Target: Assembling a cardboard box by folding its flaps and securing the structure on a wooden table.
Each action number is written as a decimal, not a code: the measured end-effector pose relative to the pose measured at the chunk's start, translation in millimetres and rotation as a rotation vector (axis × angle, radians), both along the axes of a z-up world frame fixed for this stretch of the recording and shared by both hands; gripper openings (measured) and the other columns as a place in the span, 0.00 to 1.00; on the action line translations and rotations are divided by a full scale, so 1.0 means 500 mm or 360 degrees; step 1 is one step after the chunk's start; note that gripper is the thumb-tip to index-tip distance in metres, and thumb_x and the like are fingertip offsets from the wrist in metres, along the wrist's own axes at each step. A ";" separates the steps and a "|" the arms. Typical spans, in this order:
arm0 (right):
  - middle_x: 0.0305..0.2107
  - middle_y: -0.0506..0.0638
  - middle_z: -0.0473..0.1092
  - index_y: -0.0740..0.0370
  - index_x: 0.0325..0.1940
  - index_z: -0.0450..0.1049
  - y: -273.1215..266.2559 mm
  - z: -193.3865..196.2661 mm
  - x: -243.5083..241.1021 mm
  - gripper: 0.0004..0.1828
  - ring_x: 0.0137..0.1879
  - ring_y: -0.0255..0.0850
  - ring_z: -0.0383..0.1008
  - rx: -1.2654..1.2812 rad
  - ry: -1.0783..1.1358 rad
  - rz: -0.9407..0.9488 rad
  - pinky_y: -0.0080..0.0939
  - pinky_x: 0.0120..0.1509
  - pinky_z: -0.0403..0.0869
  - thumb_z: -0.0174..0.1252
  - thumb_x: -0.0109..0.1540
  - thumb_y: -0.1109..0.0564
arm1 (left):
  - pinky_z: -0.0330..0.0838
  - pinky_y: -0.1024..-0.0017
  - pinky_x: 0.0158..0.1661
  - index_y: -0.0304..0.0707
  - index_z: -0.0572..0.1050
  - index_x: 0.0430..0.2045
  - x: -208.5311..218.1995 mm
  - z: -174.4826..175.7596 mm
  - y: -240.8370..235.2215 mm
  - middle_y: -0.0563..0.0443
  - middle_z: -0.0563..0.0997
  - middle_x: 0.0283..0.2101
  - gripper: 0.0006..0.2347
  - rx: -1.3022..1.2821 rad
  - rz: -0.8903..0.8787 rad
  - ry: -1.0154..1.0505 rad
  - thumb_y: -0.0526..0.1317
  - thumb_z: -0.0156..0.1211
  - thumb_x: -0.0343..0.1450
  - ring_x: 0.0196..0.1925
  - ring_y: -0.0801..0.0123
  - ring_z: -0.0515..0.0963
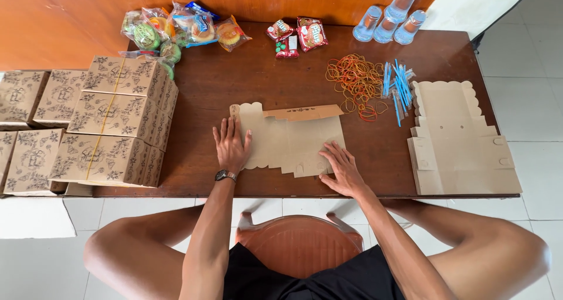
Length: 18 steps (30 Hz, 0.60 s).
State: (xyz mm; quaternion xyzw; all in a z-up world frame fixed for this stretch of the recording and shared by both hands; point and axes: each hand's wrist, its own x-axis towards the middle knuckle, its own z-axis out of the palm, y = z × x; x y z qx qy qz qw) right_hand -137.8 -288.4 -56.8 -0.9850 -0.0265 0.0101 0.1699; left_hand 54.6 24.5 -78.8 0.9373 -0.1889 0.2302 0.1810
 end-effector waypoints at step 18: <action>0.74 0.47 0.49 0.45 0.71 0.58 0.000 0.013 0.001 0.39 0.81 0.45 0.41 0.0067 0.0108 -0.0019 0.56 0.80 0.44 0.60 0.58 0.41 | 0.62 0.46 0.68 0.42 0.70 0.54 -0.057 0.041 0.076 0.41 0.73 0.53 0.25 -0.0422 -0.0217 0.0385 0.47 0.67 0.63 0.64 0.42 0.73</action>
